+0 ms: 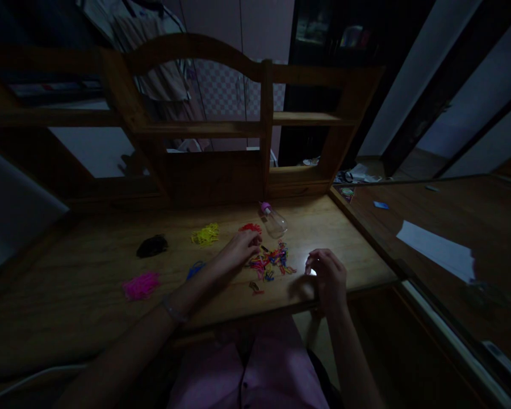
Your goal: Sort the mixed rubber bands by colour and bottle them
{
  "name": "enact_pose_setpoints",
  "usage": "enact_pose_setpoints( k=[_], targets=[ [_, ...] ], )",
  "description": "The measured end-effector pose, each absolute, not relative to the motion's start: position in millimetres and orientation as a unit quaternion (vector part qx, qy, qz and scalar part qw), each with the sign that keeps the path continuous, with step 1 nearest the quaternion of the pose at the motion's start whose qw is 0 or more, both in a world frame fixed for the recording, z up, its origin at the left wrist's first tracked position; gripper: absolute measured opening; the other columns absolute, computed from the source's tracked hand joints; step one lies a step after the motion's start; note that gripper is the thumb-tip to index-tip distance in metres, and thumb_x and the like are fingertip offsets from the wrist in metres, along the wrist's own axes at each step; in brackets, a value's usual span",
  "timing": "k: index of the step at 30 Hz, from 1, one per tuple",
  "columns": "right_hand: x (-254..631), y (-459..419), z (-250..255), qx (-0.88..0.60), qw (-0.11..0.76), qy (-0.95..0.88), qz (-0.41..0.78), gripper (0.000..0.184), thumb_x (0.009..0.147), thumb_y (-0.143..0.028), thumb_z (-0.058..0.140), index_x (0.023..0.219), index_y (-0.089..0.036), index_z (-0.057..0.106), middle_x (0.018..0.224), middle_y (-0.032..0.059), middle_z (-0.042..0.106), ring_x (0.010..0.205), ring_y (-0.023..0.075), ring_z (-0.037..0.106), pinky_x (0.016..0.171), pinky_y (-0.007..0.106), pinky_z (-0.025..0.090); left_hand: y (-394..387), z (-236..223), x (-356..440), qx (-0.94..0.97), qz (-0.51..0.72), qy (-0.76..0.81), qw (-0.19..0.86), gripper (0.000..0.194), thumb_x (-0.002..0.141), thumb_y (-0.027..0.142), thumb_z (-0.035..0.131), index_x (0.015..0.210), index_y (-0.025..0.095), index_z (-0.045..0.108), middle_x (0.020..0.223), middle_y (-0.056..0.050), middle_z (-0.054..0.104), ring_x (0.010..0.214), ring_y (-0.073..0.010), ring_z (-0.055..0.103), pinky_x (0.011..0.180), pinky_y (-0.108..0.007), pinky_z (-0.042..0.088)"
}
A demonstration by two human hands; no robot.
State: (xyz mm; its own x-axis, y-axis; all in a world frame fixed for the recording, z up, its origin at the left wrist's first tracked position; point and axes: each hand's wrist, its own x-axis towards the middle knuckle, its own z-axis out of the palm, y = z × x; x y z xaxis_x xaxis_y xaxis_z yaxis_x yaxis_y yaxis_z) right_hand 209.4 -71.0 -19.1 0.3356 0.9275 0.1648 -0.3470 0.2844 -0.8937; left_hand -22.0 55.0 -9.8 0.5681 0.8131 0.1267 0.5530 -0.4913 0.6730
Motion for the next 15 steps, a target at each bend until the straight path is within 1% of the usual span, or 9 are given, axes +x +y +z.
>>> enact_pose_setpoints(
  k=[4,8,11,15],
  targets=[
    [207,-68,-26,-0.439,0.685,-0.366,0.453,0.018,0.089,-0.033,0.059,0.083,-0.018,0.067,0.065,0.0017,0.063,0.053,0.0131,0.057,0.053,0.025,0.044,54,-9,-25,0.835,0.184,0.406,0.323,0.018,0.077,0.019,0.06,0.095,0.018,0.064,0.082,-0.002,0.066,0.075,-0.0163,0.06,0.066,-0.026,0.044],
    [207,-67,-27,-0.451,0.674,-0.375,0.45,0.019,0.088,-0.034,0.059,0.083,-0.018,0.067,0.068,0.002,0.063,0.055,0.0132,0.058,0.055,0.026,0.045,48,-3,-32,0.831,0.147,0.405,0.352,0.019,0.077,0.025,0.063,0.095,0.018,0.066,0.079,-0.002,0.067,0.07,-0.0152,0.062,0.06,-0.024,0.043],
    [209,-67,-26,-0.442,0.676,-0.376,0.454,0.019,0.087,-0.034,0.06,0.082,-0.018,0.067,0.067,0.002,0.063,0.054,0.0134,0.057,0.054,0.026,0.045,44,9,-33,0.836,0.15,0.42,0.321,0.021,0.078,0.028,0.063,0.096,0.019,0.068,0.08,-0.003,0.068,0.074,-0.0168,0.062,0.063,-0.025,0.043],
    [210,-68,-26,-0.418,0.695,-0.359,0.462,0.018,0.086,-0.033,0.061,0.08,-0.018,0.068,0.063,0.0015,0.061,0.053,0.0132,0.056,0.052,0.025,0.042,42,19,-20,0.852,0.174,0.414,0.271,0.019,0.081,0.025,0.057,0.094,0.019,0.07,0.087,-0.005,0.068,0.082,-0.0192,0.061,0.071,-0.028,0.044]
  ],
)
